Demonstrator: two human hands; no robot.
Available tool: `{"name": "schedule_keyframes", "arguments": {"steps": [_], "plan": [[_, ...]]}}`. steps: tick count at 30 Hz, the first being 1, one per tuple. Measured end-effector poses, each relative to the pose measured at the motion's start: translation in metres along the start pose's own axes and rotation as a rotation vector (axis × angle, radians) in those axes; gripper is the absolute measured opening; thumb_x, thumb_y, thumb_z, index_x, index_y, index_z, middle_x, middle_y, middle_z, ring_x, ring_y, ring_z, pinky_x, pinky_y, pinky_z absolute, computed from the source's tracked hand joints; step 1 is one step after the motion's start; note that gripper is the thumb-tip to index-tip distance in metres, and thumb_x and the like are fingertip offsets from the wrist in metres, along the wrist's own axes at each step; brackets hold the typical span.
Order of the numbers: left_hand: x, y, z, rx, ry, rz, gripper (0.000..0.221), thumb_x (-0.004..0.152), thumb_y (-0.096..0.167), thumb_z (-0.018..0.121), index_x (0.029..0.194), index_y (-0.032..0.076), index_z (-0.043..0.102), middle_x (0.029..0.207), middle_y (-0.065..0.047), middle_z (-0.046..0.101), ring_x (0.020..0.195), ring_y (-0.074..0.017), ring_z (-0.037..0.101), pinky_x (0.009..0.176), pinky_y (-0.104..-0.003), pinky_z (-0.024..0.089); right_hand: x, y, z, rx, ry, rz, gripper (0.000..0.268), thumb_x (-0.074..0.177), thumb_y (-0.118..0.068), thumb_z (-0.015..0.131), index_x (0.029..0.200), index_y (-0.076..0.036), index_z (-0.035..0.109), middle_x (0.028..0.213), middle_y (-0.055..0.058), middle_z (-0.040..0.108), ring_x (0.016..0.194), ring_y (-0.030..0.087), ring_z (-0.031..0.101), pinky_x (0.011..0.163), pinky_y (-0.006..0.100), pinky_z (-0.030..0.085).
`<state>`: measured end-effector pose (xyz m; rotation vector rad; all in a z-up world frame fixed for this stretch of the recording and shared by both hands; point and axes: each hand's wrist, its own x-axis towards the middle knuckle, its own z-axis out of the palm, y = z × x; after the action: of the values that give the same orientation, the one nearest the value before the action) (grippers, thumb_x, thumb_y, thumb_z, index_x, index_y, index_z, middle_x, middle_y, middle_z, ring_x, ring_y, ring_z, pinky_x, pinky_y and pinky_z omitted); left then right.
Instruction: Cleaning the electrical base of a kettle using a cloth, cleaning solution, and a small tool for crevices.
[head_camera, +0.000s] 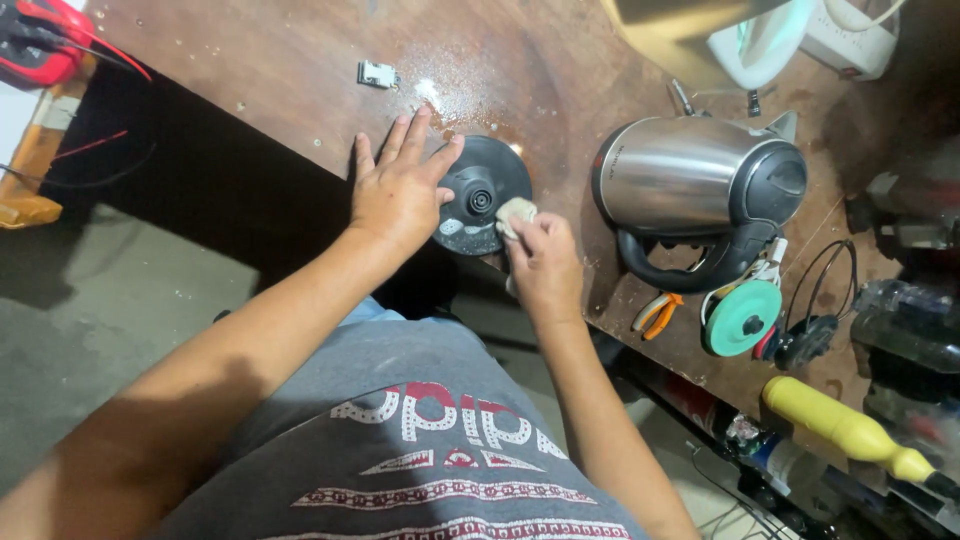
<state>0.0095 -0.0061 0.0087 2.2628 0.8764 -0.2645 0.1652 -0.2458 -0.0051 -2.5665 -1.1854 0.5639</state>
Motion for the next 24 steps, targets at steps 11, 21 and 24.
{"name": "schedule_keyframes", "arguments": {"steps": [11,21,24], "plan": [[-0.002,0.005,-0.010,0.011,-0.069,-0.001,0.077,0.112,0.037,0.073,0.183,0.040,0.043,0.199,-0.012,0.011,0.183,-0.0354,0.008,0.140,-0.078,0.004,-0.017,-0.017,0.013,0.045,0.107,-0.278,0.039,0.104,-0.016,0.088,0.142,-0.025,0.082,0.128,0.010,0.070,0.110,0.036,0.071,0.087,0.050,0.061],[-0.002,0.005,-0.015,0.064,-0.047,-0.011,0.078,0.111,0.042,0.073,0.183,0.040,0.042,0.199,-0.010,0.013,0.182,-0.0349,0.010,0.139,-0.081,0.009,0.047,-0.031,-0.013,-0.019,0.042,0.023,0.035,0.107,-0.036,0.082,0.140,-0.027,0.084,0.128,0.009,0.069,0.110,0.039,0.074,0.085,0.059,0.061],[-0.002,0.003,-0.010,0.069,-0.041,0.002,0.078,0.111,0.043,0.073,0.183,0.040,0.043,0.199,-0.012,0.015,0.182,-0.0368,0.013,0.138,-0.082,0.011,-0.015,-0.035,0.007,-0.023,0.068,-0.034,0.031,0.106,-0.033,0.086,0.136,-0.026,0.082,0.120,0.009,0.065,0.099,0.038,0.072,0.072,0.059,0.059]]}}
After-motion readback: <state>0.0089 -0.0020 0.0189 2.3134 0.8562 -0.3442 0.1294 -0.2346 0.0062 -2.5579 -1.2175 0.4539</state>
